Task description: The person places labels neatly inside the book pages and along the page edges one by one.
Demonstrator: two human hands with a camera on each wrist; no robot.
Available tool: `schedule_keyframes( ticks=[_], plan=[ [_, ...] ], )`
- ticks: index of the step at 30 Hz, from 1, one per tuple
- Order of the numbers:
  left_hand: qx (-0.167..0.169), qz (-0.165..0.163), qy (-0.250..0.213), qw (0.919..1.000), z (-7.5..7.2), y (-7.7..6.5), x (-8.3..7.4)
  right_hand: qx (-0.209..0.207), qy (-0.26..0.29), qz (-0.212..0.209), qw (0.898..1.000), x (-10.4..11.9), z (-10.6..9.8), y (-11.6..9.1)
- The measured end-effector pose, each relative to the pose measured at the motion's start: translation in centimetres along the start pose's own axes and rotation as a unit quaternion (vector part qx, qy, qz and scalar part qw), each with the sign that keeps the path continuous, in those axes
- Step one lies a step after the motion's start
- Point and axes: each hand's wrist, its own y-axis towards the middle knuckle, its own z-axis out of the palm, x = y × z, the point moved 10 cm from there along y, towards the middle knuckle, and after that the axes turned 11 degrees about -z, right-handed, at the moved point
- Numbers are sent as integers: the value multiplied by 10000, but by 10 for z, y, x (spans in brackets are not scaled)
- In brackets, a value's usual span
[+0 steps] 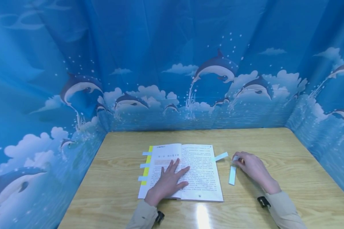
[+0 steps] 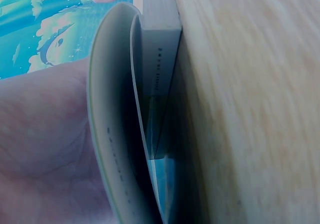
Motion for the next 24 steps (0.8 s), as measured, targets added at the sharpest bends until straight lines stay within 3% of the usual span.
schedule_keyframes(
  ticks=[10, 17, 24],
  plan=[
    [38, -33, -64, 10000, 0, 0, 0, 334, 117, 368, 9987, -5, 5, -3],
    [102, -88, -94, 9999, 1, 0, 0, 223, 280, 321, 9988, -7, 3, -3],
    [100, -82, -111, 9999, -1, -1, -1, 275, 518, 533, 9969, -10, 2, -9]
  ],
)
